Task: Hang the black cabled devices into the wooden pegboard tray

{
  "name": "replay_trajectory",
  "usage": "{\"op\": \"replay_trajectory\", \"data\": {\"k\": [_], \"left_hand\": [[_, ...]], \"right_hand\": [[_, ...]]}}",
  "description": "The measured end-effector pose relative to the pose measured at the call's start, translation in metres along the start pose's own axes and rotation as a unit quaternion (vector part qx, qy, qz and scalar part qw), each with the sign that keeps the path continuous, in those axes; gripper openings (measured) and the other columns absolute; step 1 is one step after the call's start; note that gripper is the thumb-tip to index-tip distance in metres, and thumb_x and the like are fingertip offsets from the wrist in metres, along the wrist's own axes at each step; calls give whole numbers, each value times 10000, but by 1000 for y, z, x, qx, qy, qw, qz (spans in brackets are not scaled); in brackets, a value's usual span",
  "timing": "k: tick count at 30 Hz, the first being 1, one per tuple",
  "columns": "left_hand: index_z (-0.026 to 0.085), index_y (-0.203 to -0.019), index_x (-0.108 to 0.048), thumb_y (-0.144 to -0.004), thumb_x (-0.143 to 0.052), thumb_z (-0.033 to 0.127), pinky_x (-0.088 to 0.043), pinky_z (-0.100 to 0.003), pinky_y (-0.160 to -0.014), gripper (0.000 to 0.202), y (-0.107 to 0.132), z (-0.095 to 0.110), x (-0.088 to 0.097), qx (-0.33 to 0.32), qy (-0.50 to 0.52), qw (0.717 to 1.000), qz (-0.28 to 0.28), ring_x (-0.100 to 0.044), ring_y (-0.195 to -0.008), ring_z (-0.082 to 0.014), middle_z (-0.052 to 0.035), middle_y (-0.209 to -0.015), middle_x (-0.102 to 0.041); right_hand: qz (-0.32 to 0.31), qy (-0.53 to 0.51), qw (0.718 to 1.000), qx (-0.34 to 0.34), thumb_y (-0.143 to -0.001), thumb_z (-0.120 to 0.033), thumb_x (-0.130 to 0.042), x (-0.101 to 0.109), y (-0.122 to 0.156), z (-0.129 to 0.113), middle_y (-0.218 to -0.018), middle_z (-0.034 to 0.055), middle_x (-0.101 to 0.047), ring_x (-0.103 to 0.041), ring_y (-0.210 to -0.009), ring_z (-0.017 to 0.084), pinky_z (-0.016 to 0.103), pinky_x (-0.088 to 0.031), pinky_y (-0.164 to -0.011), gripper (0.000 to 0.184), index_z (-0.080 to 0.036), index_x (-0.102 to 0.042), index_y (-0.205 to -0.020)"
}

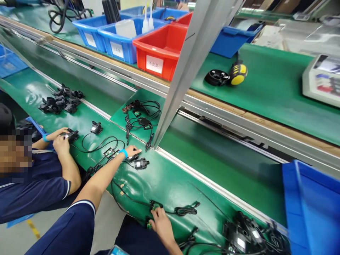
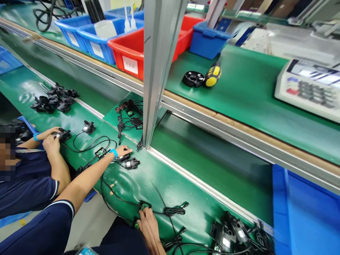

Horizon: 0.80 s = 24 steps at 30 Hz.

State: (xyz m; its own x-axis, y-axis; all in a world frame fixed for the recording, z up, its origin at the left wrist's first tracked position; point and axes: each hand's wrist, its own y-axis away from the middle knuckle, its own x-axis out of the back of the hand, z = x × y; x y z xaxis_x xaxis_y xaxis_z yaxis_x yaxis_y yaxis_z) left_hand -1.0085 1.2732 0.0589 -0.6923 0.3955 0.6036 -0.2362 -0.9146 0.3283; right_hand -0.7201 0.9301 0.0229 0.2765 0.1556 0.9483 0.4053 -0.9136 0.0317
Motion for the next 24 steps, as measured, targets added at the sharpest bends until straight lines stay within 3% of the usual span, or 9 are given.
{"op": "replay_trajectory", "data": {"k": [4,7,9,11,14,17,20,22,24], "left_hand": [[197,-788,-681,-896,-362,705,-488,-343,-833,610,5,8,8,-8,-38,998,52,-619,-833,-242,-71,-826,-690],[188,-868,-666,-870,-469,698,-476,-366,-853,547,12,21,17,-42,-94,993,58,-595,-869,-255,-74,-842,-665],[187,-1002,-685,-800,-644,635,-466,-383,-879,493,19,32,19,-118,-189,975,-1,-590,-978,-286,-110,-1006,-680],[241,-1192,-668,-809,-696,493,-449,-415,-912,459,25,44,15,-201,-293,931,-84,-574,-1093,-317,-135,-1225,-657],[309,-1176,-693,-842,-642,251,-394,-490,-980,343,31,57,-4,-252,-343,892,-151,-550,-1155,-339,-135,-1193,-710],[222,-775,-720,-775,-648,123,-308,-590,-1037,123,28,68,-33,-210,-248,936,-136,-551,-1139,-389,-203,-860,-739],[206,-487,-567,-737,-710,170,-262,-676,-1034,290,22,83,-60,-149,-148,972,-101,-570,-1089,-451,-233,-670,-679],[215,-488,-578,-744,-752,266,-294,-670,-1032,314,23,94,-68,-130,-112,982,-78,-596,-1059,-444,-222,-663,-678],[211,-618,-669,-766,-773,374,-359,-607,-1043,243,32,104,-62,-108,-64,991,-46,-627,-1041,-381,-193,-766,-718]], "right_hand": [[37,71,994,79,-754,42,-578,-21,-4,-3,-859,35,-654,-660,-829,218,259,-581,-625,393,-211,-672,-1040],[74,97,988,90,-725,54,-558,-34,-3,0,-857,50,-665,-663,-818,224,276,-592,-637,431,-197,-670,-1057],[90,100,987,86,-710,47,-568,-38,-3,2,-847,48,-669,-663,-797,228,306,-608,-658,419,-204,-673,-1029],[94,98,987,82,-701,37,-588,-38,-3,2,-844,44,-672,-666,-792,234,327,-619,-671,409,-211,-675,-1015],[77,99,989,79,-712,25,-605,-33,-3,1,-869,43,-681,-673,-810,232,328,-623,-690,415,-216,-676,-1043],[43,114,990,68,-734,19,-592,-27,-1,-2,-921,53,-696,-683,-859,241,349,-629,-742,437,-219,-680,-1091],[21,117,990,74,-752,49,-540,-25,-2,-5,-949,55,-706,-693,-893,237,320,-626,-718,485,-220,-682,-1130],[22,111,990,80,-742,82,-514,-28,-3,-4,-979,65,-714,-699,-935,239,271,-607,-639,519,-213,-687,-1133],[40,107,991,76,-724,103,-519,-32,-2,1,-1003,78,-719,-696,-976,253,258,-601,-608,525,-201,-700,-1111]]}}
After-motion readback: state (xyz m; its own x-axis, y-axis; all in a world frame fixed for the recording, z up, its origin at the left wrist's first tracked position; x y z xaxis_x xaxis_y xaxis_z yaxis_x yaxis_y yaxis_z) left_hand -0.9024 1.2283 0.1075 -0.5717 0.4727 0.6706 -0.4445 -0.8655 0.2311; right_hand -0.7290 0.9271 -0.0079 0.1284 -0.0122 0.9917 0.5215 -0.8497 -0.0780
